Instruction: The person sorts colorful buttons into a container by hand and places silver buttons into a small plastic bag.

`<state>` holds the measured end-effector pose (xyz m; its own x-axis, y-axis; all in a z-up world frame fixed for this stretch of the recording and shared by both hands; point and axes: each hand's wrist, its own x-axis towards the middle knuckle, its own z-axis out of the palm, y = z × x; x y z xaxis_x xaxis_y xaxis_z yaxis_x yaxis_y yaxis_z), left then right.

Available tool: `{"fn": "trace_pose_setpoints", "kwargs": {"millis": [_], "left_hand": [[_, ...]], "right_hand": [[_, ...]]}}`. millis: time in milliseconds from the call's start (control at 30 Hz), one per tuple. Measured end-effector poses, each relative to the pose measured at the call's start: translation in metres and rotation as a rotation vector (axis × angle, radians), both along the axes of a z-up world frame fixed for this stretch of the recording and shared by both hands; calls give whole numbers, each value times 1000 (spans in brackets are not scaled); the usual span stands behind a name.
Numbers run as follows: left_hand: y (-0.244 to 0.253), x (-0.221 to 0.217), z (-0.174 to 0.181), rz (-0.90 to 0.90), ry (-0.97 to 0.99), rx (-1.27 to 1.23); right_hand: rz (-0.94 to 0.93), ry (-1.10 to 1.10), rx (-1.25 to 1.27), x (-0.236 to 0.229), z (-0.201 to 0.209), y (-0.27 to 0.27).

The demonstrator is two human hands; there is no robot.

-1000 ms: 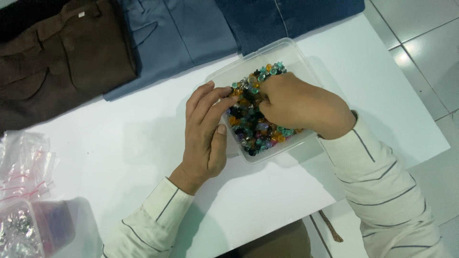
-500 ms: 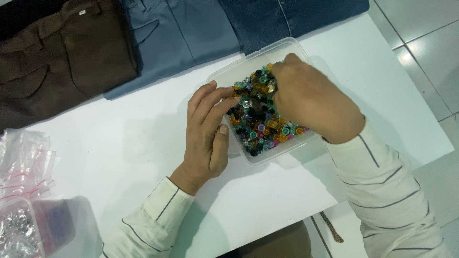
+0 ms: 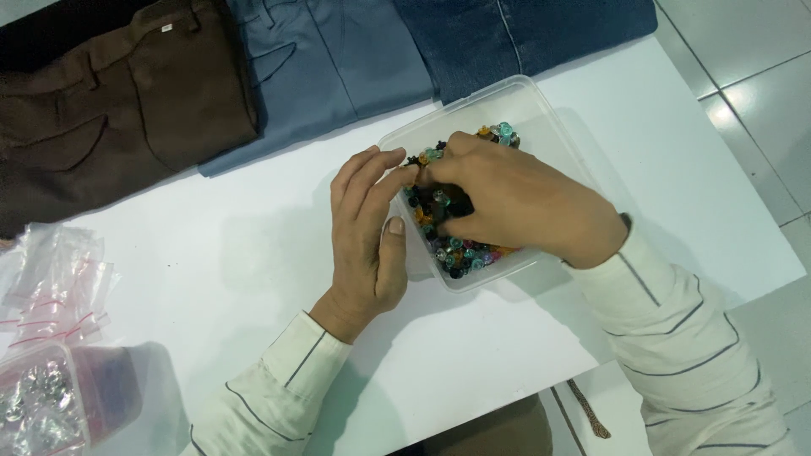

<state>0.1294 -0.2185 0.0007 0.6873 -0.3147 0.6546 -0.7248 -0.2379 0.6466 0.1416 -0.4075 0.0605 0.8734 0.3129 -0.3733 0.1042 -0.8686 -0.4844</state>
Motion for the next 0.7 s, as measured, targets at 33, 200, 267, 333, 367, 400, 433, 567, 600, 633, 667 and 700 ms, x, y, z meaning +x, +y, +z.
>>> {"fn": "trace_pose_setpoints", "kwargs": {"millis": [33,200,267,333,367,400,433,567,600,633,667,700], "left_hand": [[0,0,1,0,0,0],[0,0,-1,-7,-15,-6],[1,1,-1,-10,-10,-3],[1,1,-1,-14,1,1],[0,1,0,-2,0,5],[0,1,0,9,-2,10],[0,1,0,11,-4,12],[-2,3,-1,38,1,-11],[-3,4,-2,54,-4,-27],[-1,6,-5,56,-15,-24],[0,8,-8,44,-18,1],[1,10,-12,33,-21,26]], "right_hand": [[0,0,0,1,-3,-3],[-130,-163,-88,4,8,-19],[-148,-247,-59,2,13,-22],[-167,-326,-29,1,13,-24],[-138,-398,-57,1,11,-25],[-109,-472,-84,1,9,-25],[-109,-473,-81,1,5,-22],[-33,-308,-39,4,-7,-12],[-48,-220,-48,4,-8,-10],[-46,-230,-44,5,-3,-8],[-35,-277,-101,5,3,-7],[-23,-324,-156,5,8,-6]]}}
